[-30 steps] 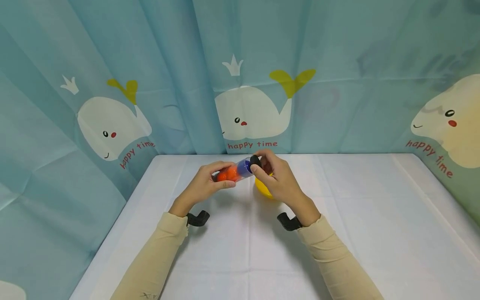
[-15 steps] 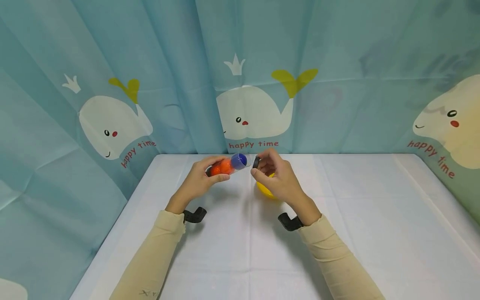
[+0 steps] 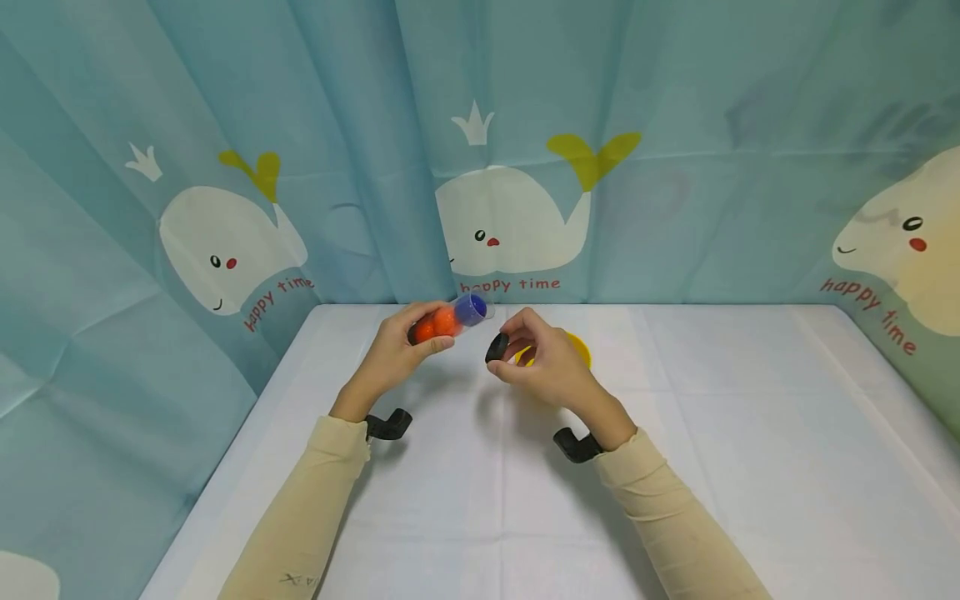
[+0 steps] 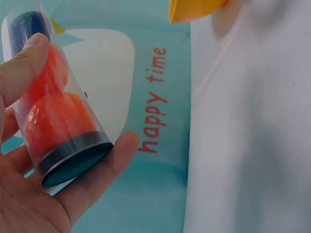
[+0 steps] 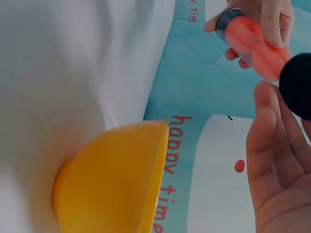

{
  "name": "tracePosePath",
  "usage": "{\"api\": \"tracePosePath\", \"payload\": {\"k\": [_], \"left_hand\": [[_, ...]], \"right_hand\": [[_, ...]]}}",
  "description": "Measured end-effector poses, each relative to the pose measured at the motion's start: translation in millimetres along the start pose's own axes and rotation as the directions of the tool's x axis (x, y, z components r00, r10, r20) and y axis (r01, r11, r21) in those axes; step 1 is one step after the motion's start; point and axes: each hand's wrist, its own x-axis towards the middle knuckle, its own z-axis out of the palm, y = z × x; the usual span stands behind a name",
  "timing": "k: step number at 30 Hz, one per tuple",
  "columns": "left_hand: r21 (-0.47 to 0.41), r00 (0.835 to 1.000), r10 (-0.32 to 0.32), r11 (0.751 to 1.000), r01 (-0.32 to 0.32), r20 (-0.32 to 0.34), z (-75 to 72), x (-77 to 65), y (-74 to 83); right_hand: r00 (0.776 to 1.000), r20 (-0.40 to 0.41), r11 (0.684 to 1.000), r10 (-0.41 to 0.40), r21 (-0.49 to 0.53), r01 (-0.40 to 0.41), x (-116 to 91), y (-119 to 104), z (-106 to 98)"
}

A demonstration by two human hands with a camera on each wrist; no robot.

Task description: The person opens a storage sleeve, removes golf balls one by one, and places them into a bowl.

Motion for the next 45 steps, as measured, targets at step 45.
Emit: {"api": "tracePosePath", "payload": {"k": [45], "left_hand": [[0.06,0.998,0.002,0.998,0.002,-0.065,2.3,2.9,-7.1]], "right_hand": [[0.996,0.061,0.996,0.07,-0.069,-0.065,-3.0,8.1,51.6]]}}
